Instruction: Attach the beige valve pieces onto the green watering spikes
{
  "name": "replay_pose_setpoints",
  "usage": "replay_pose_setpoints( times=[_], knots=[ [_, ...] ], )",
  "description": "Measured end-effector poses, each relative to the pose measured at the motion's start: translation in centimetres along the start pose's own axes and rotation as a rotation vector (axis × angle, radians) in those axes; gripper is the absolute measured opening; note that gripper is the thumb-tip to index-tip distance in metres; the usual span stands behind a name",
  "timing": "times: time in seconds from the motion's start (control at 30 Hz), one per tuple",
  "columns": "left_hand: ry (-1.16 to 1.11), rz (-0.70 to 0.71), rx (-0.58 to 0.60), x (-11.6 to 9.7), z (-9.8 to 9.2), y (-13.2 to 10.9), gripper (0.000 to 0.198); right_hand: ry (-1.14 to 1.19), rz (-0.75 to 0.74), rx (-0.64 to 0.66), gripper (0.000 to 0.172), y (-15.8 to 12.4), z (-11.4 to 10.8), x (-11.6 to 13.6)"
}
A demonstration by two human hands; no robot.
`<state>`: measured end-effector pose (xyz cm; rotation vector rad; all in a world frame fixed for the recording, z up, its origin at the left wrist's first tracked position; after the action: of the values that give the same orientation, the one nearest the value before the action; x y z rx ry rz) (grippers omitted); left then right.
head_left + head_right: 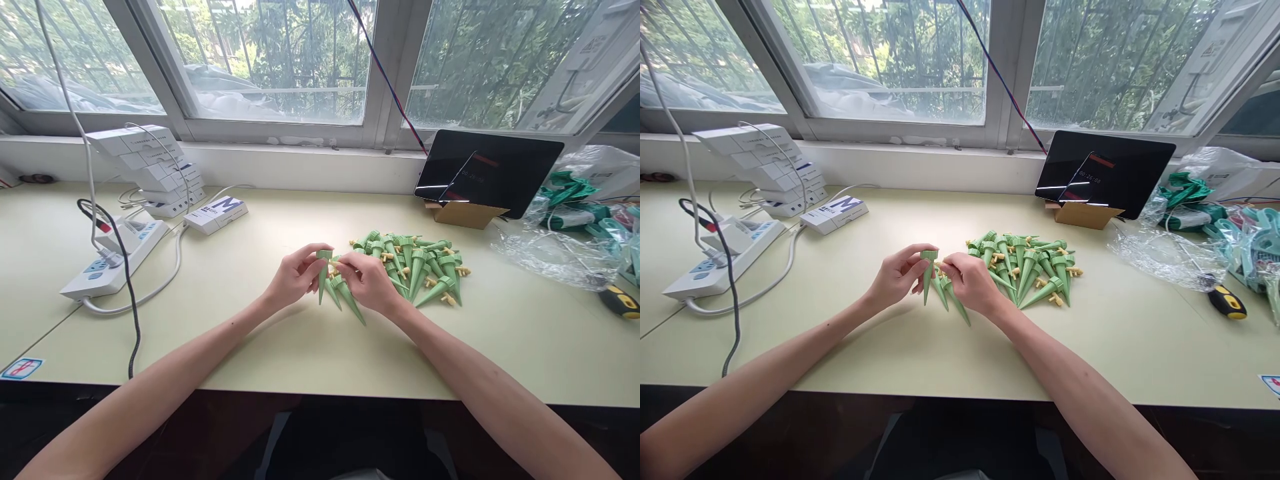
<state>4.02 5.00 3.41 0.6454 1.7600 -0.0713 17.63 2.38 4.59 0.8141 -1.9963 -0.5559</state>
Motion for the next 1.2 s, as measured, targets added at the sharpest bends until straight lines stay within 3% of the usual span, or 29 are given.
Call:
replay_pose_setpoints(
  times=[0.4,0.67,1.0,1.2],
  knots=[
    [-0.039,-0.002,0.012,-0.27,0.22,0.05,0.026,0.045,0.007,0.020,0.026,0.00,-0.02,0.24],
    [-0.167,-0.112,0.086,-0.04,0.64,0.18,0.032,0.018,-0.004,0.023,0.025,-0.06,0.08,0.18],
    [-0.057,-0.013,0.013,-0.07,0.19,0.22,0.028,0.049,0.041,0.025,0.027,-0.07,0.05,0.02],
    [-0.023,-0.009,0.035,-0.32,0.37,0.16,0.031,0.074,0.048,0.012,0.026,-0.02,-0.04,0.16]
  ],
)
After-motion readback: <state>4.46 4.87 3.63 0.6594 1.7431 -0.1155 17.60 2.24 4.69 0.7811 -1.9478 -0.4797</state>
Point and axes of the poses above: each hand's wrist, its own y-axis towards the middle knuckle, its own z-axis out of the palm, x = y × z, the point moved 8 cm from there along y, towards the middle knuckle, and after that the axes turned 7 degrees about -z, right-handed, at the moved point
